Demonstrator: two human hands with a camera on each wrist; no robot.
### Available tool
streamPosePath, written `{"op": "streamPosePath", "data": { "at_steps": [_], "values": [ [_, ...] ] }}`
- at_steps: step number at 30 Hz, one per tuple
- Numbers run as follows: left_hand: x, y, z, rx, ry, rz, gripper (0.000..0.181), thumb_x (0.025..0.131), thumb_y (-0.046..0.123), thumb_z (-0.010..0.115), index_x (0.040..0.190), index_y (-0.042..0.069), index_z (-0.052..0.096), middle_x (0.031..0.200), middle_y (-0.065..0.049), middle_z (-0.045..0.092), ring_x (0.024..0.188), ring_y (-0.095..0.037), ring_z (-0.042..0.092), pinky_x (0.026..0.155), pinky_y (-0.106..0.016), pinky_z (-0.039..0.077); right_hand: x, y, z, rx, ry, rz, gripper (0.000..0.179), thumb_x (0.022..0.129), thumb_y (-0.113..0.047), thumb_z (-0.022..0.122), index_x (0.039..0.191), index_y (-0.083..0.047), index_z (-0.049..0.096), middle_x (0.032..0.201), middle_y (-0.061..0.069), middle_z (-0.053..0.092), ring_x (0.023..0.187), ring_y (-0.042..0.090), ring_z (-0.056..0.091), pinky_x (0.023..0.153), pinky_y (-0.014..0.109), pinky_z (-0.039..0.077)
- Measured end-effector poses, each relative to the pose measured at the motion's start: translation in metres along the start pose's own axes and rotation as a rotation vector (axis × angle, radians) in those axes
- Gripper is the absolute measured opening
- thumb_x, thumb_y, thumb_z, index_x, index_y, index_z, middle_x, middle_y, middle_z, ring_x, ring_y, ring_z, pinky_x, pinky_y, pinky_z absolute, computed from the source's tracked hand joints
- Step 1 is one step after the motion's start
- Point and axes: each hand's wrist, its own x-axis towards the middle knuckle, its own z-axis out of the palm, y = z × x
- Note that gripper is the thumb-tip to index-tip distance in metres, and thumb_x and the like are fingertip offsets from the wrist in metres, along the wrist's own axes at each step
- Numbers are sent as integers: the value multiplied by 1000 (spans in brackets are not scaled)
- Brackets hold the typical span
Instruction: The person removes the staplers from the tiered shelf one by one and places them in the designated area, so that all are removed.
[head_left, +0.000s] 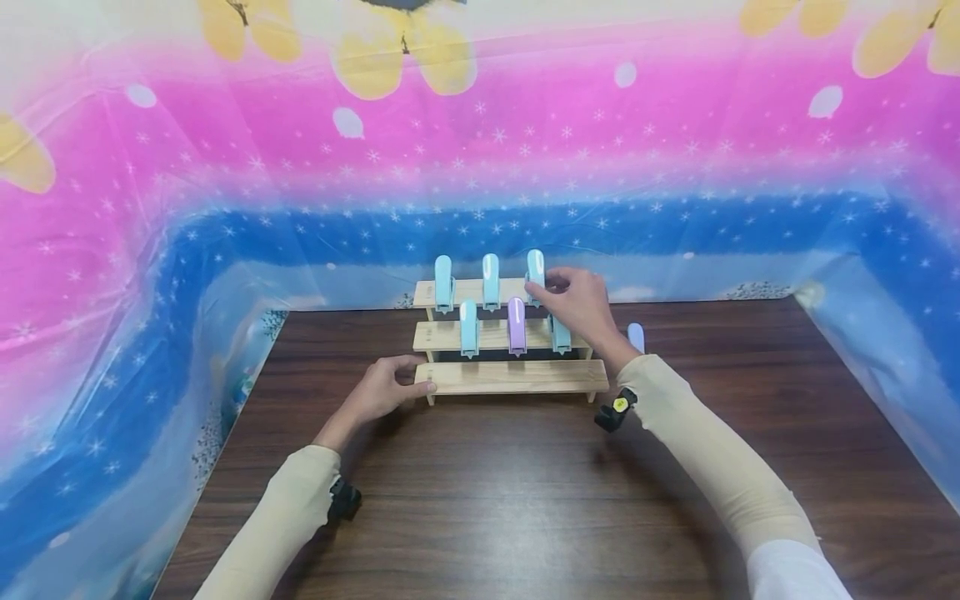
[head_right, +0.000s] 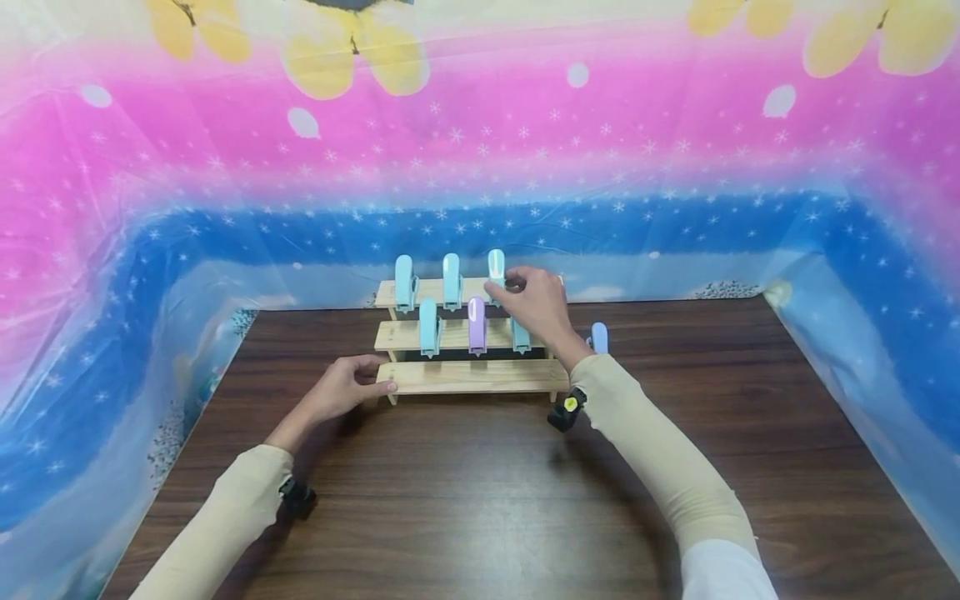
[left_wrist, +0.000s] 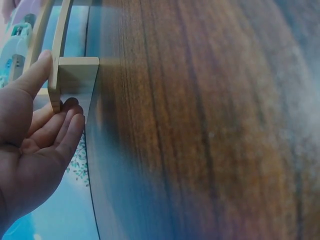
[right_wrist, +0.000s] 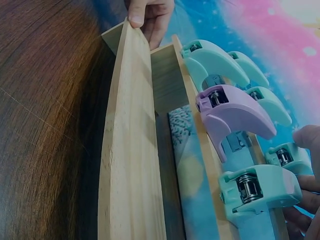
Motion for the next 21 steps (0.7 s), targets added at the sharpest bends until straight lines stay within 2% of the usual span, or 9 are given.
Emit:
{"op": "streamPosePath", "data": {
  "at_steps": [6, 13, 21],
  "values": [
    [0, 0, 0, 3, 0, -3, 61, 92, 39, 78, 140, 4, 60, 138, -19, 63, 112, -28, 68, 86, -43, 58, 1, 0, 2, -5, 9, 5, 54, 90, -47, 76, 123, -5, 71, 107, 10, 75, 93, 23, 70, 84, 42, 58],
    [1, -1, -2, -2, 2, 5, 60, 92, 38, 78, 139, 4, 61, 137, -19, 63, 112, -28, 68, 86, -43, 58, 2, -1, 3, -3, 27, -1, 53, 90, -49, 76, 120, -5, 73, 106, 10, 76, 95, 23, 70, 86, 42, 57],
    [1, -1, -2, -3, -6, -2, 60, 92, 38, 78, 139, 4, 61, 138, -19, 63, 111, -28, 68, 85, -42, 58, 2, 0, 5, -10, 53, -6, 49, 90, -47, 76, 115, -5, 74, 102, 9, 76, 91, 23, 70, 82, 41, 57]
  ]
}}
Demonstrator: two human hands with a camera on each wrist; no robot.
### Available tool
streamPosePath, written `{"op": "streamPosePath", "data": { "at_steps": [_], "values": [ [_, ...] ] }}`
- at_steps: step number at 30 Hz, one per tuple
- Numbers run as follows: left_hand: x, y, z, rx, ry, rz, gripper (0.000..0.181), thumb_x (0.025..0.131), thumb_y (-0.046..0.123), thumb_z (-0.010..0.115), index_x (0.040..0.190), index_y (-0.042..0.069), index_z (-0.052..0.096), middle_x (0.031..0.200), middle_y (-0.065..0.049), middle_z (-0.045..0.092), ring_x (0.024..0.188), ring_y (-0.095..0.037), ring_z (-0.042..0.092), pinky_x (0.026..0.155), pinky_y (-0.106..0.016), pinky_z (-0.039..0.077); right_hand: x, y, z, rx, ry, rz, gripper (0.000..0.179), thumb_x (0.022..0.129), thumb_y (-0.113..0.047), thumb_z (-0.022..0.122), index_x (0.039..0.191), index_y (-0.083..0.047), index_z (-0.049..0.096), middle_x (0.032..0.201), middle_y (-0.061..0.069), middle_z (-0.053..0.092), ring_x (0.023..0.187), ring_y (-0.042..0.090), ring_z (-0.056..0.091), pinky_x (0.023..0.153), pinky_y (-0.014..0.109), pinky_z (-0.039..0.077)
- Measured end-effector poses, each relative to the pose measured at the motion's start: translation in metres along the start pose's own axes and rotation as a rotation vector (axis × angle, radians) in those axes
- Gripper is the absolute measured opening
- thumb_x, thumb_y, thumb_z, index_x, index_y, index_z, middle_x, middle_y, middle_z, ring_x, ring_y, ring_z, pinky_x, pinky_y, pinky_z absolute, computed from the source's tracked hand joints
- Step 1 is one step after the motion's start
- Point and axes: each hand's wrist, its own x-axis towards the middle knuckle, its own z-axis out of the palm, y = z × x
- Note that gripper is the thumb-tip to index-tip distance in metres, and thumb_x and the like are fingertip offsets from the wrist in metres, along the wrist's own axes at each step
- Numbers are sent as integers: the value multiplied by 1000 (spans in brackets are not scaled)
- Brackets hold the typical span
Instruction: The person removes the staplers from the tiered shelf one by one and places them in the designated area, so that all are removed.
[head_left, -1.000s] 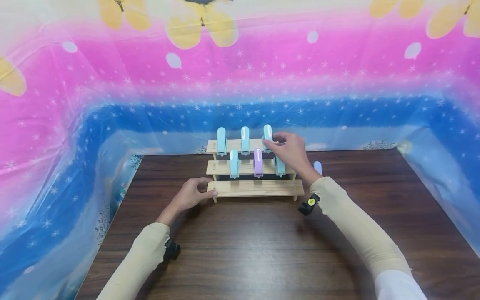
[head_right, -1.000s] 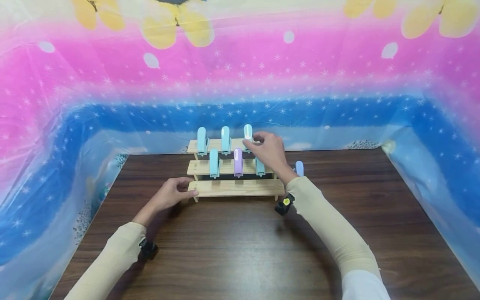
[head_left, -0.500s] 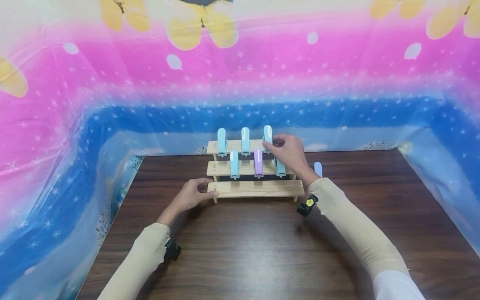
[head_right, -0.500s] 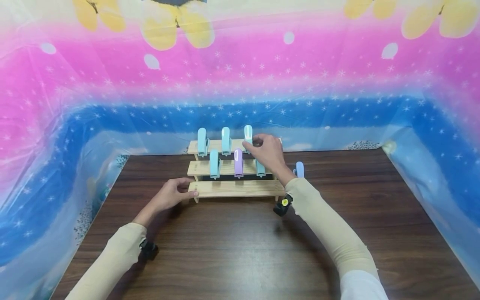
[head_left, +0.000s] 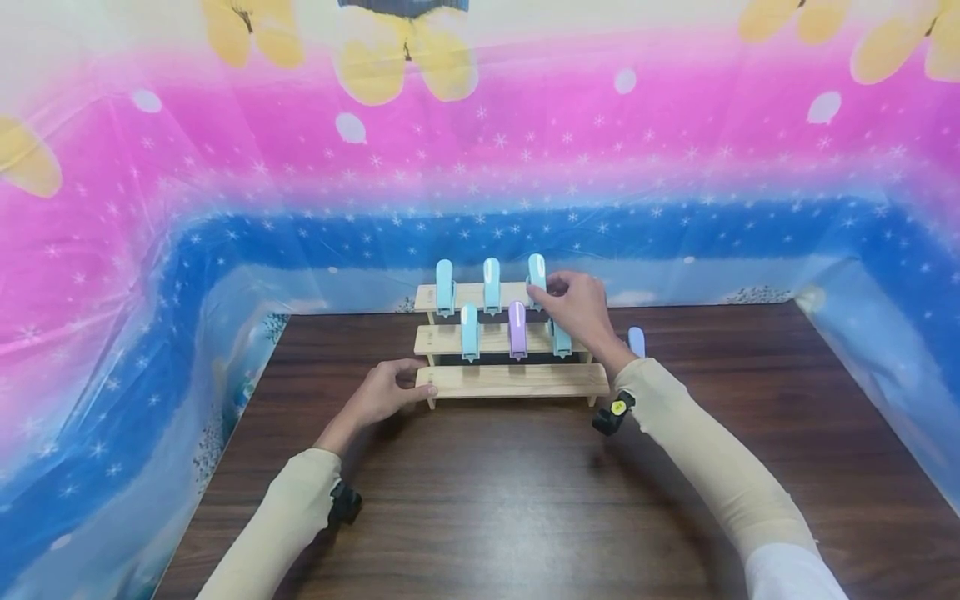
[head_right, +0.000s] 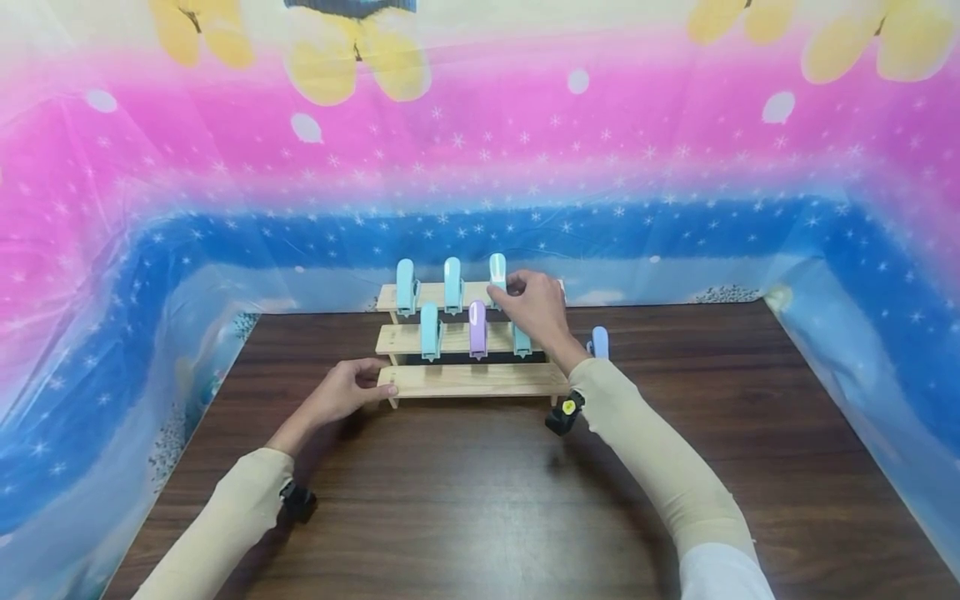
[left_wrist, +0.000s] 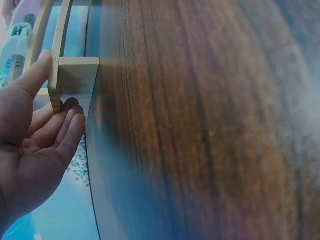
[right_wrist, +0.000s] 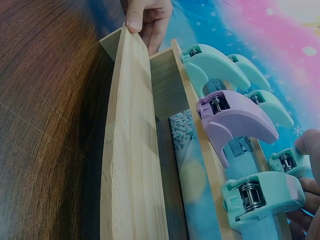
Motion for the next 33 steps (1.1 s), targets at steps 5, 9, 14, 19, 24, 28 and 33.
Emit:
{"op": "streamPosePath", "data": {
  "at_steps": [5, 9, 14, 19, 24, 28, 33],
  "values": [
    [1, 0, 1, 4, 3, 8, 60, 92, 38, 78, 139, 4, 61, 137, -19, 63, 111, -28, 68, 86, -42, 58, 0, 1, -2, 26, 8, 18, 48, 89, -45, 77, 116, -5, 74, 103, 10, 76, 92, 23, 70, 82, 41, 58],
    [2, 0, 2, 2, 2, 12, 60, 92, 38, 78, 139, 4, 61, 136, -19, 64, 111, -28, 68, 86, -43, 58, -1, 0, -4, 47, 8, 36, 49, 89, -46, 78, 118, -7, 74, 105, 8, 76, 92, 21, 71, 80, 38, 59],
    [1, 1, 3, 6, -1, 14, 59, 92, 38, 78, 138, 4, 62, 135, -19, 64, 113, -29, 68, 88, -43, 58, -3, -1, -12, 52, 24, 25, 46, 89, -46, 78, 117, -9, 74, 105, 6, 75, 91, 20, 69, 76, 38, 58],
    [0, 2, 2, 12, 4, 11, 59, 93, 37, 78, 138, 4, 62, 134, -19, 65, 112, -28, 68, 87, -43, 58, -7, -4, -21, 55, 49, -21, 44, 89, -44, 77, 115, -9, 75, 107, 8, 75, 99, 24, 68, 81, 42, 56],
    [-1, 1, 1, 13, 4, 16, 59, 93, 37, 77, 139, 3, 61, 134, -19, 65, 111, -28, 68, 87, -44, 58, -9, -6, -33, 72, 51, -20, 47, 89, -48, 76, 116, -8, 75, 107, 8, 75, 99, 23, 67, 84, 42, 55],
    [-1, 1, 1, 18, 2, 18, 59, 93, 38, 77, 139, 4, 61, 135, -19, 64, 112, -29, 68, 89, -45, 57, -13, -5, -44, 58, 54, -3, 48, 89, -49, 76, 117, -10, 75, 107, 7, 74, 98, 22, 67, 79, 39, 55],
    [-2, 2, 2, 13, 4, 18, 58, 93, 37, 77, 139, 5, 61, 135, -19, 64, 113, -29, 68, 89, -46, 57, -18, -2, -61, 18, 65, 7, 52, 90, -50, 75, 121, -8, 73, 112, 10, 73, 93, 23, 69, 76, 39, 56]
  ]
}}
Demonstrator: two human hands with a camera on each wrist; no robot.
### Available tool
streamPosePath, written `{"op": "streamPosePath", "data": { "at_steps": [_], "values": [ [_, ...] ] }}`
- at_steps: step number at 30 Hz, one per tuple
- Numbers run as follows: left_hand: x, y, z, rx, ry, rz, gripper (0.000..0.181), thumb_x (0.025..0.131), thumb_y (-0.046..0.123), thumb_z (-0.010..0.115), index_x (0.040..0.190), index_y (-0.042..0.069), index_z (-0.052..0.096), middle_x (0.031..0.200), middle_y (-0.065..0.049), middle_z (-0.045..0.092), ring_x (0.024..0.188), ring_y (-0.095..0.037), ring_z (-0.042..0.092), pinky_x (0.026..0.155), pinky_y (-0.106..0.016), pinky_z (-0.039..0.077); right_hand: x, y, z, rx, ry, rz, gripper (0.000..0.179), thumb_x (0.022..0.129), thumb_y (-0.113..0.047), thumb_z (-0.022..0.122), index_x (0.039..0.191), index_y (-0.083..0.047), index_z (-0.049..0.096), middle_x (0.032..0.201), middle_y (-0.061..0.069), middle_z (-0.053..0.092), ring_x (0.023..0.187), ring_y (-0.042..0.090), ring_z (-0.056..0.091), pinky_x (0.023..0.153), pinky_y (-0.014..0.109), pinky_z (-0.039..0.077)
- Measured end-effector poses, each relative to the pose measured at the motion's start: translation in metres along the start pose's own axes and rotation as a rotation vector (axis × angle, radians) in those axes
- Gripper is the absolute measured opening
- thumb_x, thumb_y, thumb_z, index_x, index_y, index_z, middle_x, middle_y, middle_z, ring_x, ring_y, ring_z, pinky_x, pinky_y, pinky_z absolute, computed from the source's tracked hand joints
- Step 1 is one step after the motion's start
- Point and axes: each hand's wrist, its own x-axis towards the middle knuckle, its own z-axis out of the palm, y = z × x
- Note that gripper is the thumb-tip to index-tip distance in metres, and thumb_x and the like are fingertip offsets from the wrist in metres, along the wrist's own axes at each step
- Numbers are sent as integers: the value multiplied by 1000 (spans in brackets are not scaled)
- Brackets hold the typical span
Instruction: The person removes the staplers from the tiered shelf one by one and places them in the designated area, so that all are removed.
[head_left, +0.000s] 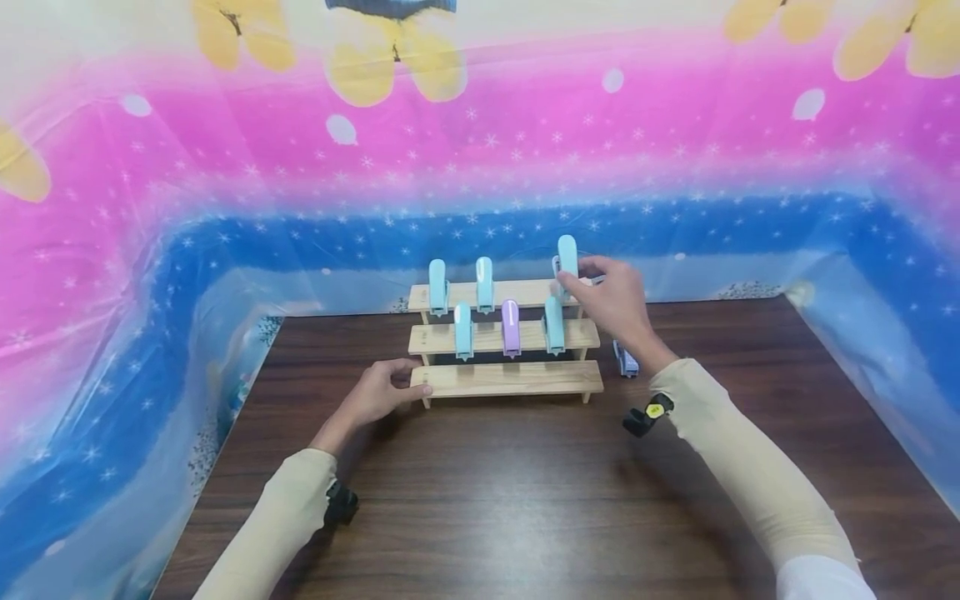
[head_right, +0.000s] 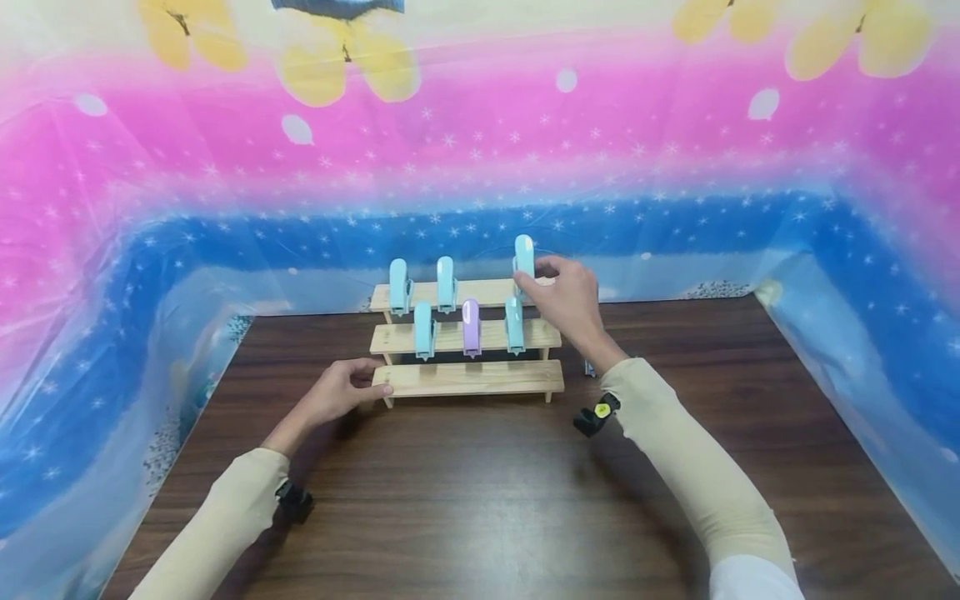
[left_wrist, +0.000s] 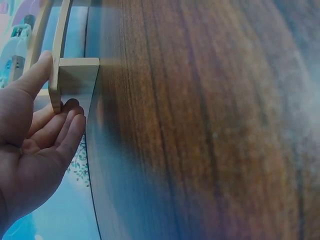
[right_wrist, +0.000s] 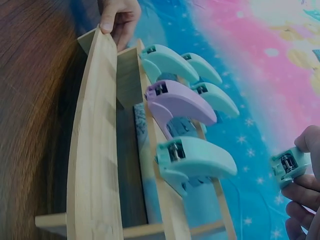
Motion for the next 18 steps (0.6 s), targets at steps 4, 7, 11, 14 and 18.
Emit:
{"op": "streamPosePath", "data": {
  "at_steps": [4, 7, 11, 14, 18],
  "values": [
    [-1, 1, -1, -1, -3, 5, 58, 94, 36, 77, 140, 4, 61, 135, -19, 64, 112, -29, 68, 89, -45, 57, -3, 5, -14, -23, 10, 10, 54, 91, -50, 74, 124, -7, 71, 117, 12, 72, 91, 23, 70, 73, 39, 57],
    [-1, 2, -1, 0, -4, 2, 59, 94, 36, 77, 140, 4, 60, 136, -20, 64, 112, -29, 68, 89, -46, 57, -6, 8, -23, -34, 21, 20, 53, 91, -50, 74, 124, -8, 72, 117, 12, 72, 85, 23, 70, 69, 37, 56],
    [0, 1, -1, -3, -3, -7, 59, 93, 36, 77, 139, 3, 60, 135, -20, 64, 111, -28, 69, 89, -46, 57, -10, 15, -33, -52, 38, 36, 54, 91, -51, 73, 124, -8, 72, 117, 11, 72, 84, 23, 69, 69, 35, 55],
    [1, 0, -1, -3, -4, -7, 59, 93, 36, 78, 139, 3, 61, 135, -20, 64, 110, -27, 69, 89, -45, 57, -13, 22, -39, -57, 47, 52, 53, 92, -50, 73, 124, -9, 72, 119, 11, 72, 85, 22, 69, 70, 35, 56],
    [2, 0, -1, 0, -6, -8, 60, 93, 38, 78, 139, 3, 61, 135, -19, 64, 110, -27, 68, 89, -45, 57, -17, 33, -46, -63, 65, 67, 53, 91, -51, 73, 124, -10, 72, 118, 10, 73, 83, 22, 70, 68, 33, 56]
  ]
}}
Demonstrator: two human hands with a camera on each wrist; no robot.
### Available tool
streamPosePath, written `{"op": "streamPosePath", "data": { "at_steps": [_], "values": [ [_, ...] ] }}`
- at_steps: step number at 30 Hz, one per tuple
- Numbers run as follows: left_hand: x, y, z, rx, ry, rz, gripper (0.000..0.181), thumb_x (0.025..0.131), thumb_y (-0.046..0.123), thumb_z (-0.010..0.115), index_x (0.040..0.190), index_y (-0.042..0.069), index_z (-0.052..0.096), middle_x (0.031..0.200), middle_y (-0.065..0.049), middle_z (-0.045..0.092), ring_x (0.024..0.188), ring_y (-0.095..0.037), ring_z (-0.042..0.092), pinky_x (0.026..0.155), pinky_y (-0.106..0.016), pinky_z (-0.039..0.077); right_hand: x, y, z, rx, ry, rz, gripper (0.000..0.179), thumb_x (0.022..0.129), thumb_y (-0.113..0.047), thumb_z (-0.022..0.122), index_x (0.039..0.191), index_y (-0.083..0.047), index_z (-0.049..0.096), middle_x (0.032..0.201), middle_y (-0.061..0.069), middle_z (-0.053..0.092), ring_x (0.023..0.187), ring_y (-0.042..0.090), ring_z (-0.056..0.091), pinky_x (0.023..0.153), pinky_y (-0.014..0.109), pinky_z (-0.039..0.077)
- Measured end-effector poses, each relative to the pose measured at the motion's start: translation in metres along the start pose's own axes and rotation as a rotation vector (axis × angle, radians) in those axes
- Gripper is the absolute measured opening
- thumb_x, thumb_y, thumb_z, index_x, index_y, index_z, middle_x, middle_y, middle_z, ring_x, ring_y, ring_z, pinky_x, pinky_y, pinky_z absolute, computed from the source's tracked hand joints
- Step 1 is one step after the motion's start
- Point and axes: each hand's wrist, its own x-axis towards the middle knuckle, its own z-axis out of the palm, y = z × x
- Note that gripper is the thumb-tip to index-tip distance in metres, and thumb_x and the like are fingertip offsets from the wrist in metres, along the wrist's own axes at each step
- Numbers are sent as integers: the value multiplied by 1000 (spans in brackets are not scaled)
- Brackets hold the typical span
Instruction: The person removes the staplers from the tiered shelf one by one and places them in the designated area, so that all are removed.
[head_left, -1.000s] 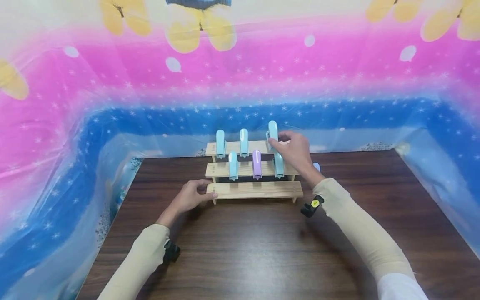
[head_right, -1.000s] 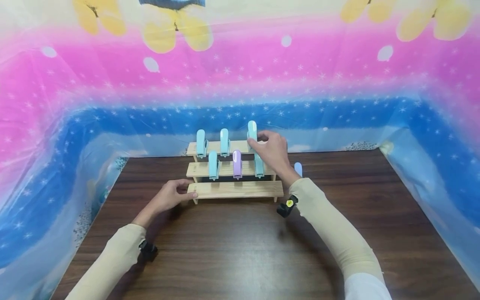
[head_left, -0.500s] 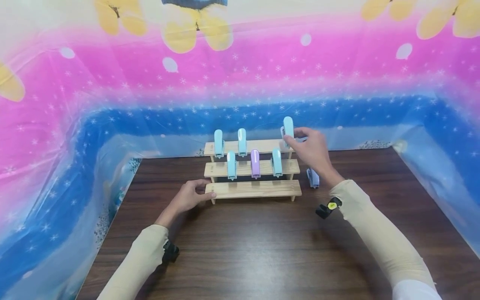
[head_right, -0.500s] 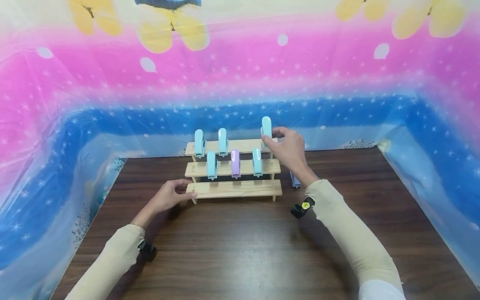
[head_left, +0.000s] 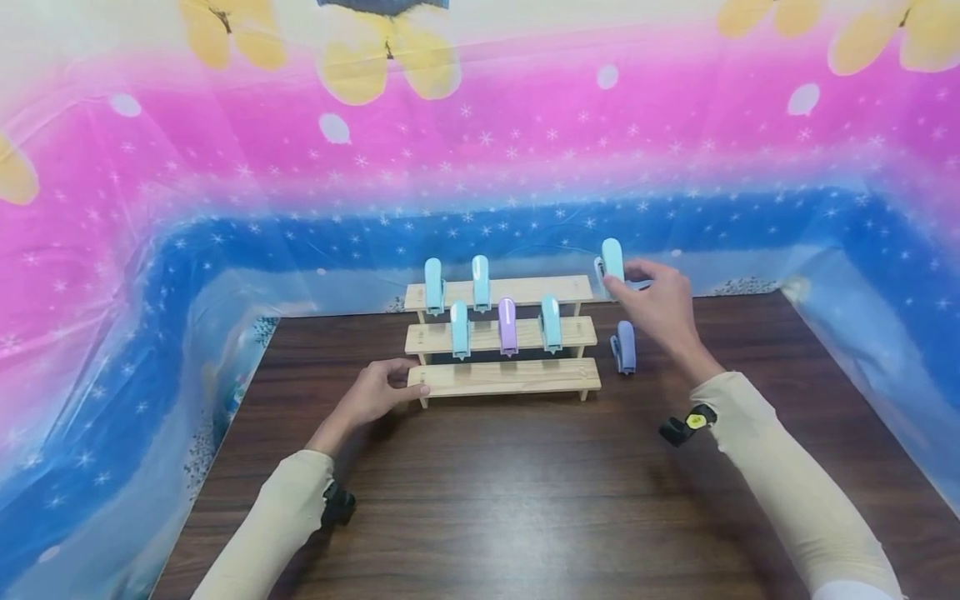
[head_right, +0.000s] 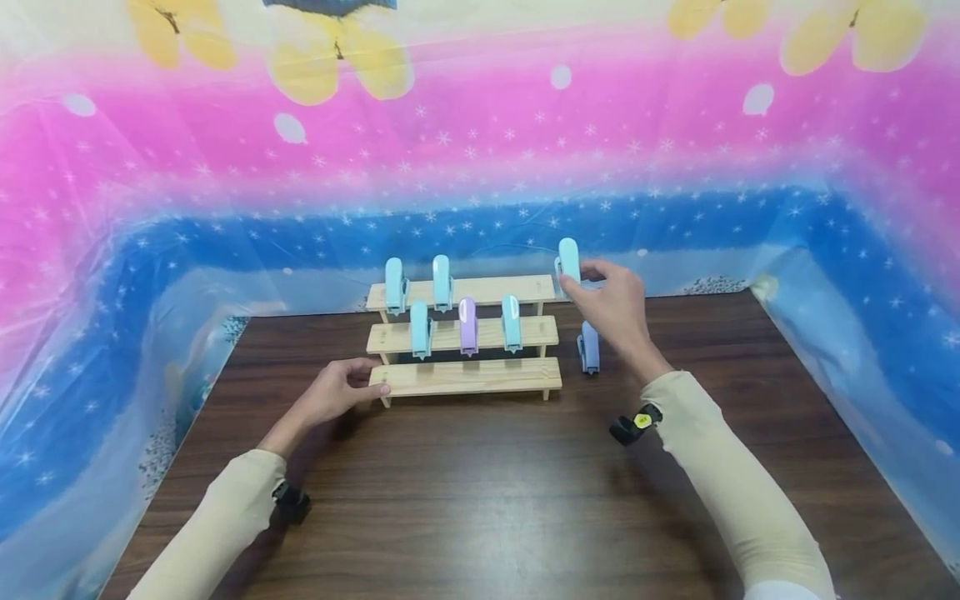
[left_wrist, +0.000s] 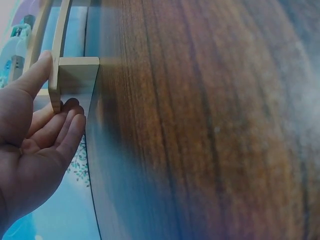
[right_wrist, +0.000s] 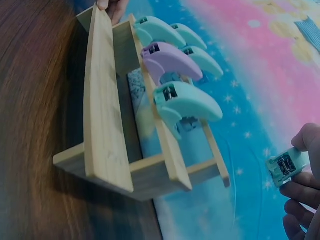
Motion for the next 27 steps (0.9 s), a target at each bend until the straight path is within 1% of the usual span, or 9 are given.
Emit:
{"op": "streamPosePath", "data": {
  "at_steps": [4, 7, 10, 13, 16, 19, 22, 25, 27],
  "values": [
    [0, 0, 0, -2, 4, 4, 61, 93, 39, 77, 138, 3, 61, 133, -19, 65, 112, -28, 67, 90, -46, 57, -3, 14, -5, -15, 26, 2, 52, 91, -50, 73, 123, -8, 73, 114, 11, 74, 83, 22, 72, 63, 29, 55],
    [1, 0, 0, -11, 4, 8, 61, 93, 39, 77, 139, 2, 61, 133, -19, 65, 113, -28, 67, 90, -45, 57, -6, 24, -8, -31, 46, 6, 51, 91, -48, 73, 121, -7, 74, 112, 12, 75, 88, 23, 71, 67, 28, 54],
    [1, 0, 0, -18, 0, 7, 61, 93, 38, 77, 139, 2, 60, 132, -19, 65, 112, -29, 67, 90, -45, 57, -9, 33, -10, -43, 65, 12, 50, 91, -47, 73, 120, -5, 74, 112, 14, 75, 95, 27, 70, 76, 34, 52],
    [0, -1, 0, -19, 0, 2, 61, 93, 39, 77, 139, 2, 60, 132, -18, 66, 112, -28, 68, 90, -45, 57, -13, 41, -12, -58, 70, 30, 53, 92, -47, 73, 122, -4, 73, 115, 17, 74, 105, 31, 67, 86, 43, 50],
    [0, -1, 0, -16, -3, 4, 61, 93, 39, 76, 139, 1, 60, 132, -19, 65, 112, -28, 68, 89, -45, 57, -17, 48, -14, -79, 68, 50, 55, 92, -48, 72, 124, -3, 72, 120, 19, 72, 112, 35, 64, 91, 50, 49],
    [0, -1, 0, -18, -4, 0, 60, 93, 38, 77, 139, 2, 60, 132, -19, 65, 111, -28, 68, 89, -44, 57, -20, 57, -16, -89, 64, 68, 57, 92, -48, 72, 125, -2, 71, 123, 21, 70, 115, 38, 63, 94, 53, 49],
    [0, 0, 0, -21, -6, 1, 60, 93, 37, 78, 138, 2, 61, 132, -19, 66, 110, -28, 69, 88, -44, 58, -23, 66, -17, -102, 61, 76, 59, 93, -49, 71, 126, -1, 70, 124, 23, 70, 114, 38, 63, 93, 53, 49],
    [1, 0, 0, -25, -8, 2, 59, 93, 36, 78, 138, 2, 61, 132, -19, 66, 109, -27, 69, 87, -43, 58, -27, 78, -15, -117, 50, 99, 61, 93, -52, 70, 127, -1, 70, 121, 22, 71, 105, 36, 64, 87, 49, 49],
    [0, 1, 0, -29, -6, 2, 59, 93, 36, 78, 138, 2, 61, 132, -19, 66, 109, -27, 69, 86, -42, 58, -29, 85, -13, -124, 39, 115, 62, 94, -53, 68, 128, -1, 69, 120, 22, 71, 102, 35, 64, 85, 47, 49]
  ]
}}
